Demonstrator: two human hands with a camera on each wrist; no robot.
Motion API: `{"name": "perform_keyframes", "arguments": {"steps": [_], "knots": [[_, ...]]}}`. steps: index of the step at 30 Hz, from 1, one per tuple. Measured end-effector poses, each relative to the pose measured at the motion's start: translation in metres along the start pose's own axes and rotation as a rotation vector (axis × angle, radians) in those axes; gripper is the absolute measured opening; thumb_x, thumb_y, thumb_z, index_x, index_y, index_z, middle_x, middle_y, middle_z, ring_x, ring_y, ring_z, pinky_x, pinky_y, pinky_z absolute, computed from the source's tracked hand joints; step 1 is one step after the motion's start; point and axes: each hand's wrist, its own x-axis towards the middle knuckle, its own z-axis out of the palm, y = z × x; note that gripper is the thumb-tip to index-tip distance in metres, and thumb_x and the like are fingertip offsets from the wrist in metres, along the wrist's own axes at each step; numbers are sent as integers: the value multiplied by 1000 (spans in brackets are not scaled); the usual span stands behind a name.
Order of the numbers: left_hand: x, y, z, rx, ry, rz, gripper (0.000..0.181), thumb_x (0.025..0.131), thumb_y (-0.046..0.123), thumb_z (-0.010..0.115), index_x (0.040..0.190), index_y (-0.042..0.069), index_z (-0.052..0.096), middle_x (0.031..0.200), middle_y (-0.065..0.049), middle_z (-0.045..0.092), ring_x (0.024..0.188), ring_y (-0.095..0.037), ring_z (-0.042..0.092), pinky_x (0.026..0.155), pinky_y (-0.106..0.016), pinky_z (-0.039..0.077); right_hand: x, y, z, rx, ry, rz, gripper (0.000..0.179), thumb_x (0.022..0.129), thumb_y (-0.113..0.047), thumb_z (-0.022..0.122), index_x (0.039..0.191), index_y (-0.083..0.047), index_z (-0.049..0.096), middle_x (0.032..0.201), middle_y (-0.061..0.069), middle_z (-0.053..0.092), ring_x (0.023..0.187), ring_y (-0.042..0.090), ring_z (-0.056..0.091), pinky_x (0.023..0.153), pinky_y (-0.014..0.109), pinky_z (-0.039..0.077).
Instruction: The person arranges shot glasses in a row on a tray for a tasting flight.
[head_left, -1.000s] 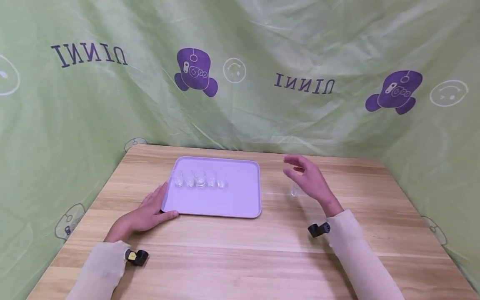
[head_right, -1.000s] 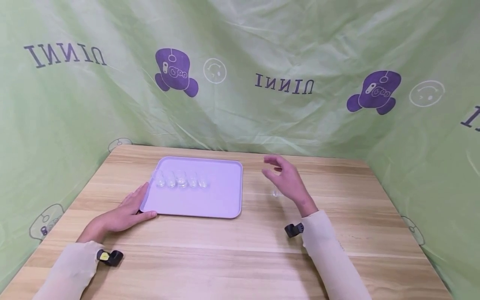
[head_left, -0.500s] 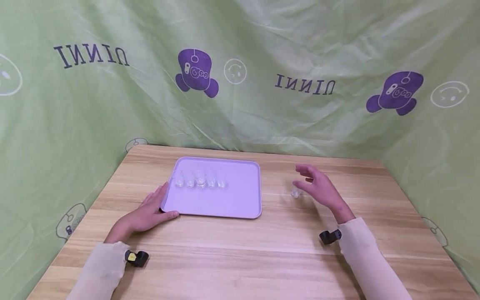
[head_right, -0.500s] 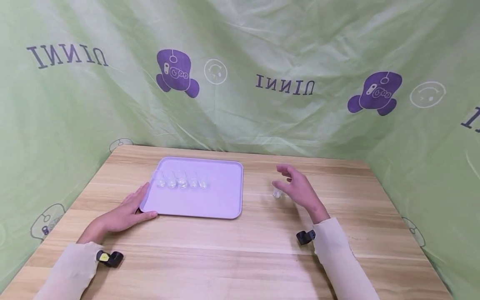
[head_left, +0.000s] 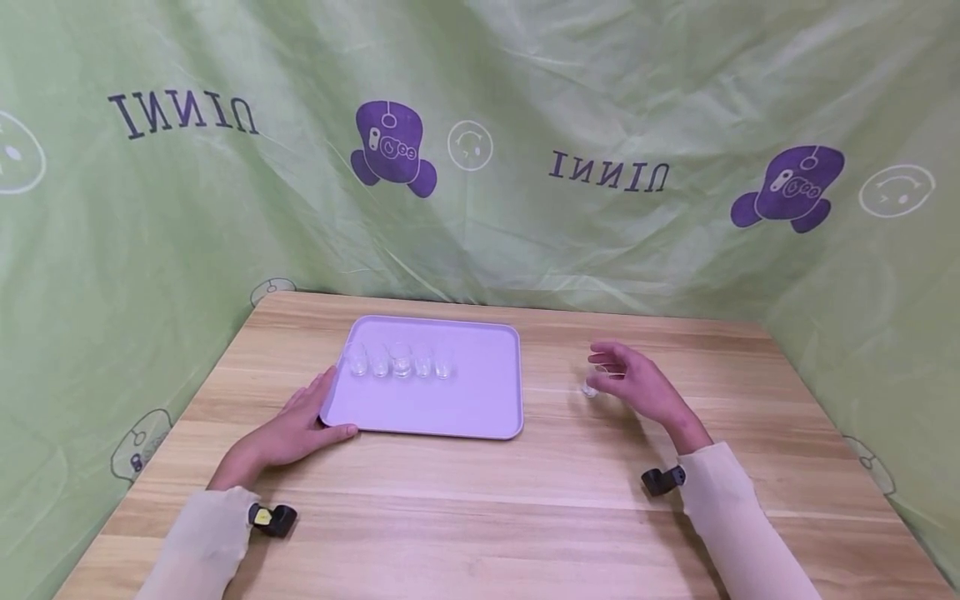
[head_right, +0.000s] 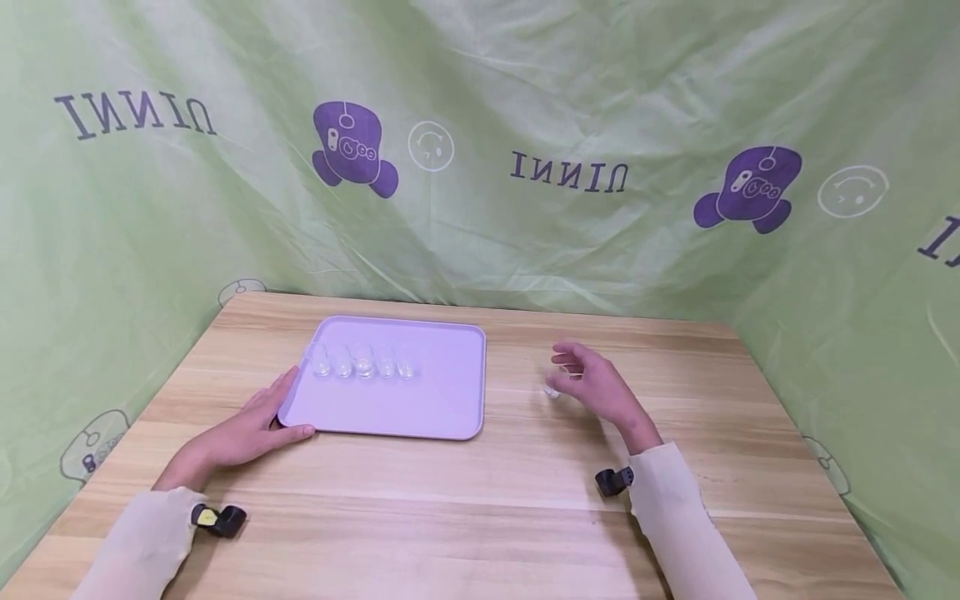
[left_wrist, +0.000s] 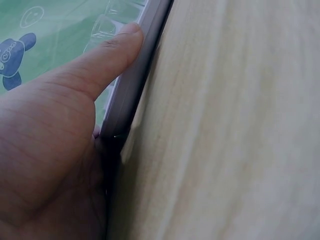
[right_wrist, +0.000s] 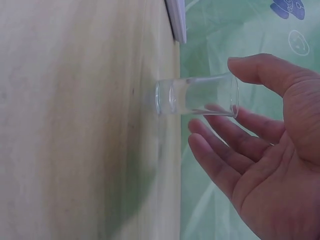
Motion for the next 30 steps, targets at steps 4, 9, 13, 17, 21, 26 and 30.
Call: {"name": "perform_keyframes", "arguments": {"steps": [4,9,13,17,21,26,30], "knots": [[0,0,0,-3,3,2,106,96,42,71,162,-5,3,165,-35,9,152,-51,5,118,-66,3,-1,2,1,-13,-13,1,63,95,-19,77,146,6,49,138,21,60,124,38,58,104,53,46],[-1,1,0,-3,5,9,106,96,42,71,162,-4,3,165,-34,9,152,-51,5,117,-67,3,-2,4,2,-23,-33,5,60,92,-15,80,141,7,54,129,20,65,116,35,63,99,48,51],[-1,1,-1,-5,6,9,106,96,41,72,162,-5,3,165,-34,9,152,-51,5,117,-68,3,-2,5,3,-53,-39,11,56,92,-14,80,138,7,57,122,17,68,112,34,65,97,46,52],[1,1,-1,-1,6,10,106,96,42,72,163,-3,3,165,-34,9,152,-51,5,117,-68,4,-2,7,3,-73,-42,18,50,93,-13,78,135,8,59,118,15,69,109,32,66,96,46,53],[1,1,-1,-1,9,14,106,96,41,72,163,-2,4,165,-34,10,151,-51,6,117,-69,5,-2,10,2,-74,-48,15,46,94,-10,76,133,9,60,119,17,69,110,33,66,96,47,53],[1,2,-1,2,4,4,106,96,42,72,162,-5,4,164,-35,10,151,-52,6,117,-68,5,-3,12,3,-77,-47,22,39,95,-10,75,129,7,63,121,19,68,111,34,66,97,49,53],[0,2,0,-10,19,25,105,96,42,72,163,-4,5,164,-35,11,151,-52,6,116,-69,5,-3,12,3,-83,-39,22,35,96,-11,75,125,5,65,120,18,68,109,33,66,96,48,53]]}}
